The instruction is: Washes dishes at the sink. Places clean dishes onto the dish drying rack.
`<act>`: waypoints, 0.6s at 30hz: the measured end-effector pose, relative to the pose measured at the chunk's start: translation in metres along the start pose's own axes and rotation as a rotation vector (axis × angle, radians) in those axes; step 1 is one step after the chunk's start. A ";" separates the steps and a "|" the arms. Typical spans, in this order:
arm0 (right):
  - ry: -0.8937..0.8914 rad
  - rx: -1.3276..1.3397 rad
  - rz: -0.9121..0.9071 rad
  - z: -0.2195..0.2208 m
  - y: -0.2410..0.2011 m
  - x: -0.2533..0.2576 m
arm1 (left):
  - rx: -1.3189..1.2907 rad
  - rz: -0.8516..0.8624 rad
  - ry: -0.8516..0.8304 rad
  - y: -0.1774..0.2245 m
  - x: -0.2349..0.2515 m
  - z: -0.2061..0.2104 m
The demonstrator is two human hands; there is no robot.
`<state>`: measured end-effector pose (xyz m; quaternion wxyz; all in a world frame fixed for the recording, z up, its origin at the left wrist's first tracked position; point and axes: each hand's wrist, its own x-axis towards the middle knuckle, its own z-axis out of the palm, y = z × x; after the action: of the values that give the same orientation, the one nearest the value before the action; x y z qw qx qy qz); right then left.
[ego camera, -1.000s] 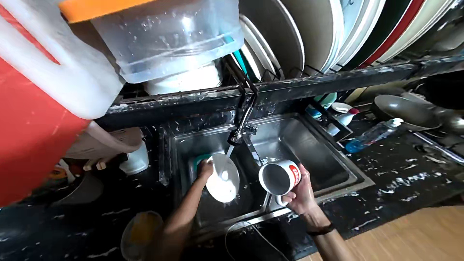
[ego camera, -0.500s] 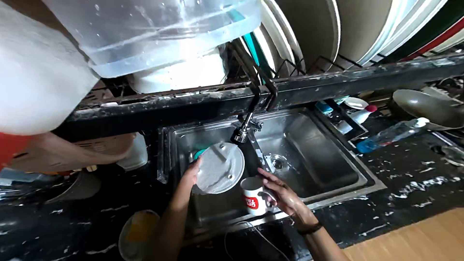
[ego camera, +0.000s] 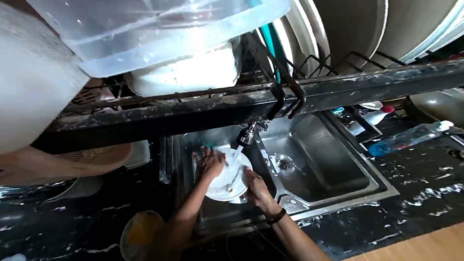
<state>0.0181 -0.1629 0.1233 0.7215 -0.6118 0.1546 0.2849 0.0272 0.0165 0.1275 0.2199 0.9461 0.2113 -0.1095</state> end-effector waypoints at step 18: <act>-0.112 -0.383 0.016 -0.011 -0.021 0.023 | -0.713 -0.095 0.328 -0.010 -0.046 -0.059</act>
<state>0.0507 -0.1704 0.1249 0.5970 -0.7199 0.0621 0.3486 -0.0108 0.0356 0.1896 0.4927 0.8043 0.3121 0.1134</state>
